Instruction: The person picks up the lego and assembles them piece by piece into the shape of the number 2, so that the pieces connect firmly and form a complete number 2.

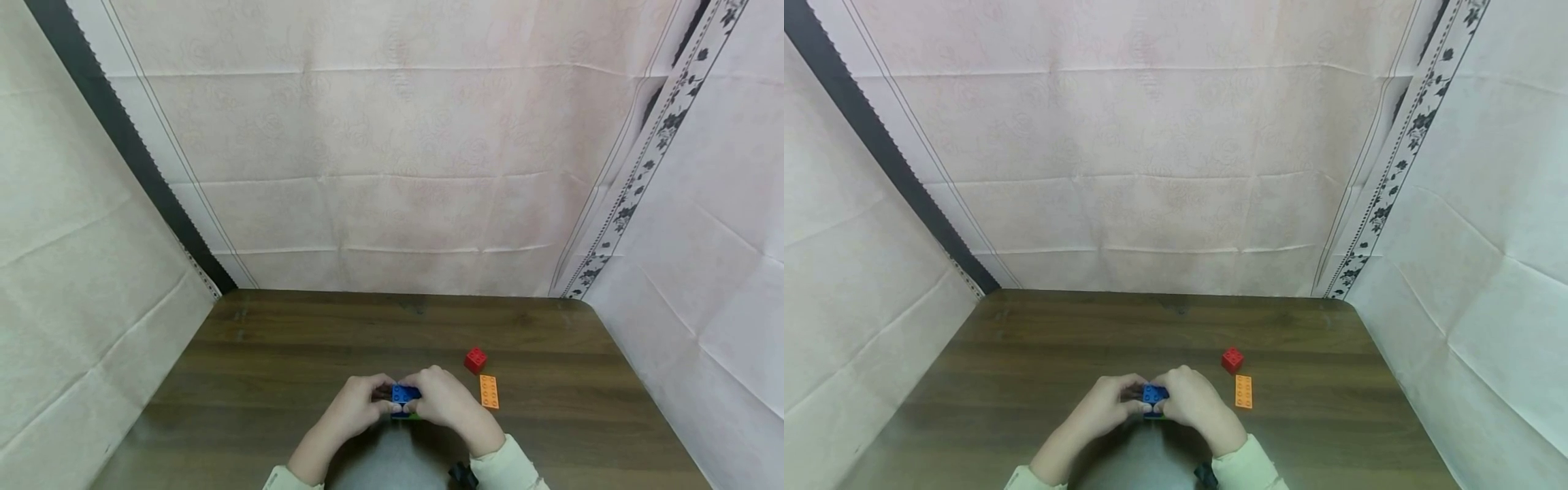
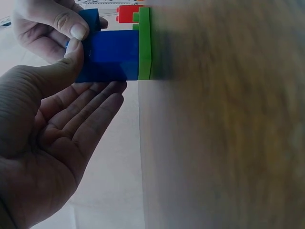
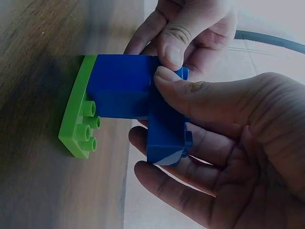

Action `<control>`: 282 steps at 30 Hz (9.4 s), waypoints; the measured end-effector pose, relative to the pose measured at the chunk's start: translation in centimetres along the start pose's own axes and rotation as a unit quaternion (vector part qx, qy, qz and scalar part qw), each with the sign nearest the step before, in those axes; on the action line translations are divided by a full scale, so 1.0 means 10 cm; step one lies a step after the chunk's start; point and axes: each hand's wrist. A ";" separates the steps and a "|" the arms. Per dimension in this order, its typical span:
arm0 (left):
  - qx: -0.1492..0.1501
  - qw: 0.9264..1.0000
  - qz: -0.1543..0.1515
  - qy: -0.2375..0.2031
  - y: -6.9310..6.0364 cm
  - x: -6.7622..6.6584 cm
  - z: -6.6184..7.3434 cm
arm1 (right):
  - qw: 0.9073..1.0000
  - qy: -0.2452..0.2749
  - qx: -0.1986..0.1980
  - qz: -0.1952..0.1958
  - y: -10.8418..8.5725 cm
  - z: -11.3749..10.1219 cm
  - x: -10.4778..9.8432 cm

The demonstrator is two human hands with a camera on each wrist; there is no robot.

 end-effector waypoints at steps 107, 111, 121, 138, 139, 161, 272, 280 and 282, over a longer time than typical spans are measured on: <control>0.003 1.000 0.001 0.000 0.01 0.03 -0.05 | 0.998 0.044 -0.052 0.014 -0.08 0.18 0.01; 0.001 1.000 0.002 0.001 0.00 0.03 -0.05 | 0.998 0.042 -0.054 0.015 -0.08 0.20 0.02; -0.014 1.000 0.000 0.006 -0.01 0.03 -0.04 | 0.998 0.050 -0.042 0.009 -0.13 0.29 -0.10; -0.021 1.000 0.005 0.015 -0.02 0.03 -0.02 | 0.997 -0.006 -0.008 0.080 -0.19 0.57 -0.37; -0.021 1.000 0.006 0.014 -0.02 0.03 -0.02 | 0.995 -0.023 -0.001 0.095 -0.19 0.60 -0.37; -0.025 1.000 0.011 0.013 -0.02 0.04 0.01 | 0.972 -0.068 0.189 0.126 -0.04 1.16 -0.25; -0.010 1.000 0.010 -0.003 -0.02 0.05 -0.04 | 0.992 0.111 -0.041 0.032 -0.19 0.21 -0.19; -0.012 1.000 0.011 0.000 0.00 0.06 -0.04 | 0.993 0.107 -0.038 0.030 -0.18 0.20 -0.20; -0.009 1.000 0.012 0.001 0.00 0.06 -0.04 | 0.993 0.110 -0.037 0.028 -0.18 0.20 -0.20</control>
Point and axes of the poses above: each hand's wrist, its own y-axis towards the middle knuckle, its own x-axis out of the palm, z = x × y, and after that the axes turned 13 degrees about z, right-handed
